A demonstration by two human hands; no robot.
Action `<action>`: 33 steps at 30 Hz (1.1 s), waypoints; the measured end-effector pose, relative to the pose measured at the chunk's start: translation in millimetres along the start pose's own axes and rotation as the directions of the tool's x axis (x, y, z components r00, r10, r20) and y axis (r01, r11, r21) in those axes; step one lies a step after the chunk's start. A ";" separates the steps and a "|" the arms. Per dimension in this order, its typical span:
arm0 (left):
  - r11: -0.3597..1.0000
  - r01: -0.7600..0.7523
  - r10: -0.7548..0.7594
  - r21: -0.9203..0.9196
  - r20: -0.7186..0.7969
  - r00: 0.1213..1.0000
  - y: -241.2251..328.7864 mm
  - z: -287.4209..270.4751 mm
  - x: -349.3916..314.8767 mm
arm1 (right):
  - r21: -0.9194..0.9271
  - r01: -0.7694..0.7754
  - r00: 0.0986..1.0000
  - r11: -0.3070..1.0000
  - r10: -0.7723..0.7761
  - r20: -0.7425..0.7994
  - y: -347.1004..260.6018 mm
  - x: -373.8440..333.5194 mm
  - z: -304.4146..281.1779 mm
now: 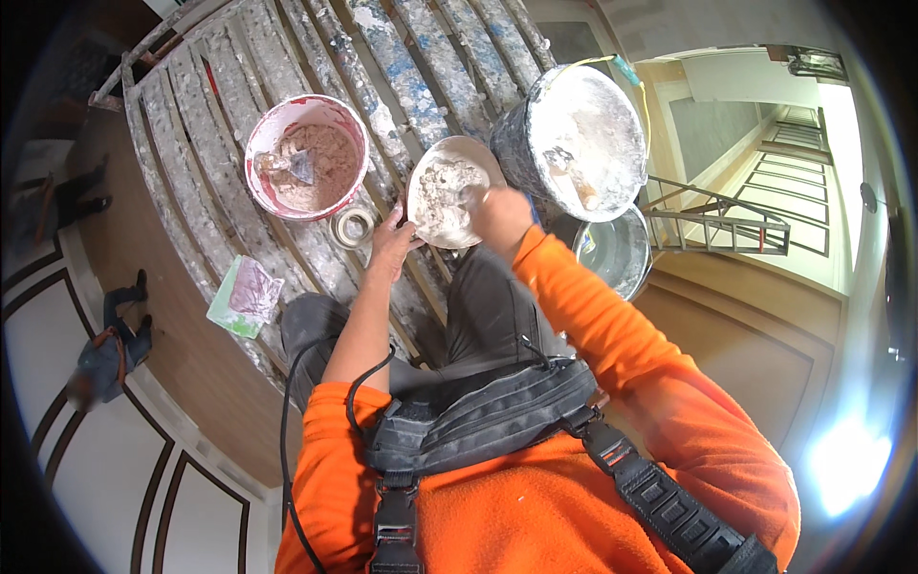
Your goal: The person pours a white powder from a green packet into a bucket containing a pinkish mixture, then uses a trowel to stir the contents. They continue mixing the plaster in the bucket, scraping the sides and blending the material.
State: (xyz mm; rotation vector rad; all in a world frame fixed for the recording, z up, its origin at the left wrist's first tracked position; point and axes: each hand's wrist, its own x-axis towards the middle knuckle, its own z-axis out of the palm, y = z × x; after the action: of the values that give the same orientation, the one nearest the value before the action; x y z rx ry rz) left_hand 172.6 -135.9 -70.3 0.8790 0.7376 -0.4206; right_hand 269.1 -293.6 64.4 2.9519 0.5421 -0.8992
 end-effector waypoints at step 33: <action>0.977 0.020 -0.013 -0.211 0.032 0.999 -22.8 4.2 -8.8 | 0.274 -0.199 0.960 0.941 0.243 -0.137 36.6 -36.8 54.0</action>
State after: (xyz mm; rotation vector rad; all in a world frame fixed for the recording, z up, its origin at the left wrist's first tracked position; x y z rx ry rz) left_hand 154.4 -152.2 -74.4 0.6654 0.7471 -0.3622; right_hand 223.4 -345.7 35.9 3.2563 0.0903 -0.7532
